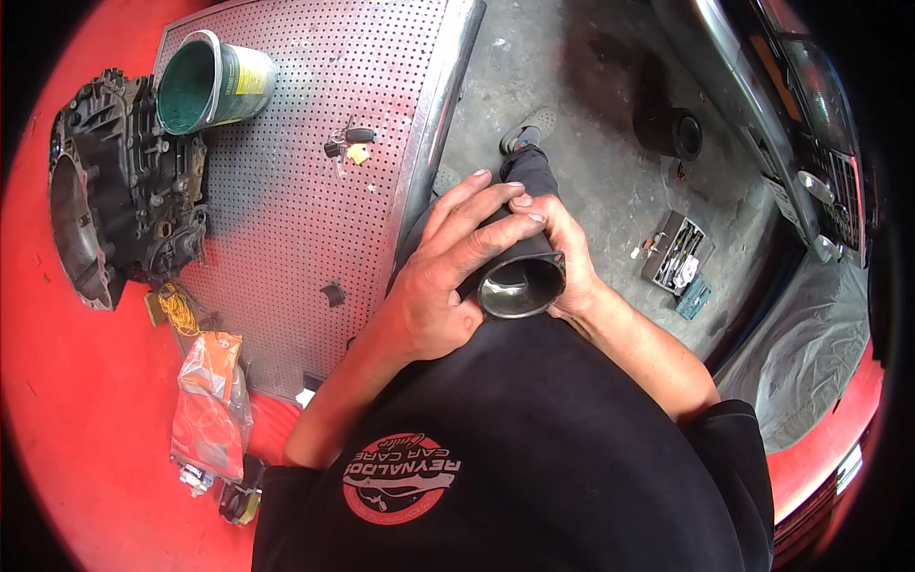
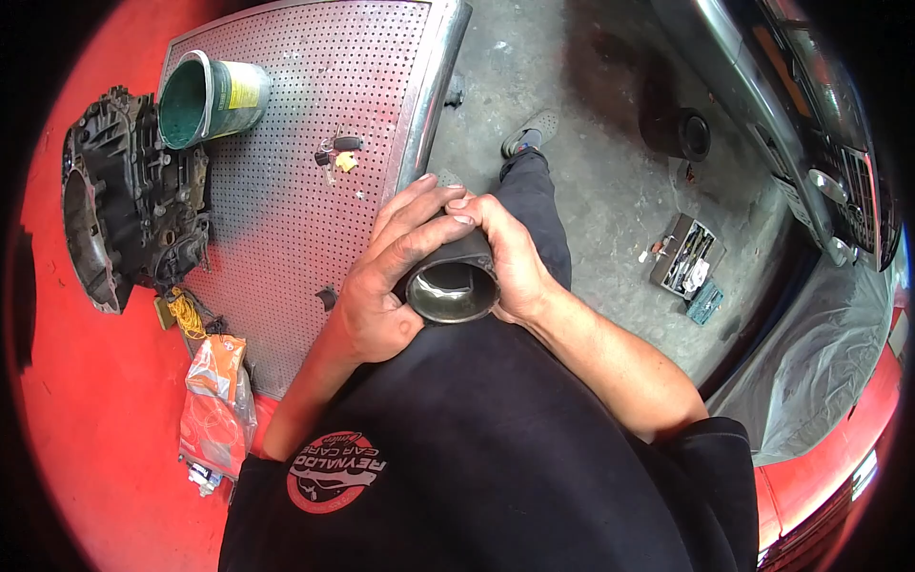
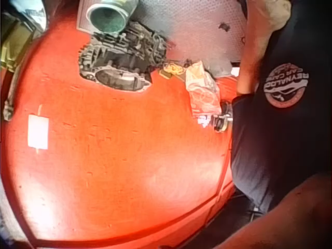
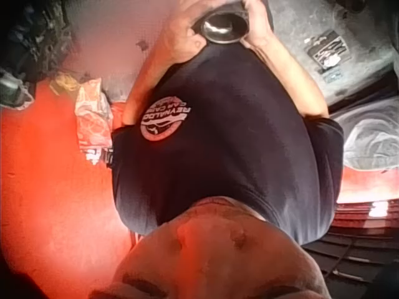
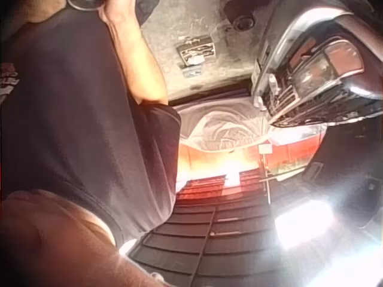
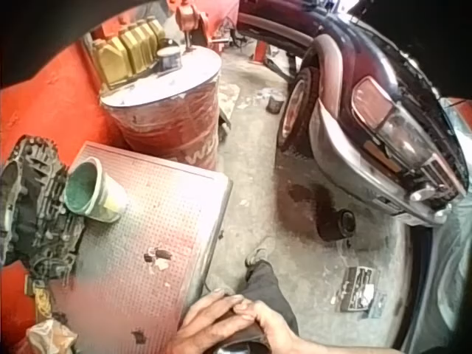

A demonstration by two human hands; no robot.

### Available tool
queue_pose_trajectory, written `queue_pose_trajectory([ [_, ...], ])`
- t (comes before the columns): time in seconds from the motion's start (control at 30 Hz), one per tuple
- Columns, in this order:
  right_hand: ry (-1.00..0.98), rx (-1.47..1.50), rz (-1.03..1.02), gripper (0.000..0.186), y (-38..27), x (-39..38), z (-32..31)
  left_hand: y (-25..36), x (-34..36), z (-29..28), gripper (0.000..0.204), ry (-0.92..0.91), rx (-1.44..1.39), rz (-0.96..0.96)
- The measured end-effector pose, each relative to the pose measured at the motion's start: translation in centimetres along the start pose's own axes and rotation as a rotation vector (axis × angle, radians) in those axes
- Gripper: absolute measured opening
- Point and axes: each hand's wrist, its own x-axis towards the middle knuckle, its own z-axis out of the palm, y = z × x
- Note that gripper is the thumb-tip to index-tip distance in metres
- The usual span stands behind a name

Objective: Inspecting and cleaning components of a vehicle starter motor.

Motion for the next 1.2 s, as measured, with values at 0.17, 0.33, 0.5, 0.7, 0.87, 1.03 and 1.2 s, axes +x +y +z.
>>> queue_pose_trajectory([
  [0.17, 0.162, -0.1, -0.118, 0.028, -0.2, -0.1, 2.0, -0.3, 0.3, -0.2, 0.069, 0.024, -0.021, 0.005],
  [0.33, 0.108, -0.138, -0.164, 0.032, 0.2, 0.6, 0.6, -0.3, 0.5, -0.3, 0.074, 0.009, -0.005, 0.013],
  [0.5, 0.259, -0.167, -0.097, 0.036, -0.3, 0.9, 1.6, 1.6, 0.4, -0.5, 0.085, 0.076, 0.105, -0.122],
  [0.7, 0.346, -0.15, -0.061, 0.041, -0.5, 1.3, 0.2, 7.0, 1.0, -5.0, 0.079, 0.092, 0.475, 0.042],
  [0.87, 0.374, -0.111, -0.096, 0.036, 0.6, 2.2, 0.0, 4.6, 0.9, -2.7, 0.047, -0.187, 0.488, 0.115],
  [1.03, 0.363, -0.547, -0.287, 0.031, 0.5, 2.1, 0.2, 2.2, 1.7, -0.7, 0.038, -0.427, 0.625, 0.081],
  [1.2, 0.48, -0.383, -0.218, 0.032, 1.2, 3.5, -2.0, 0.5, 2.8, 0.2, 0.027, -0.547, 0.625, 0.011],
])
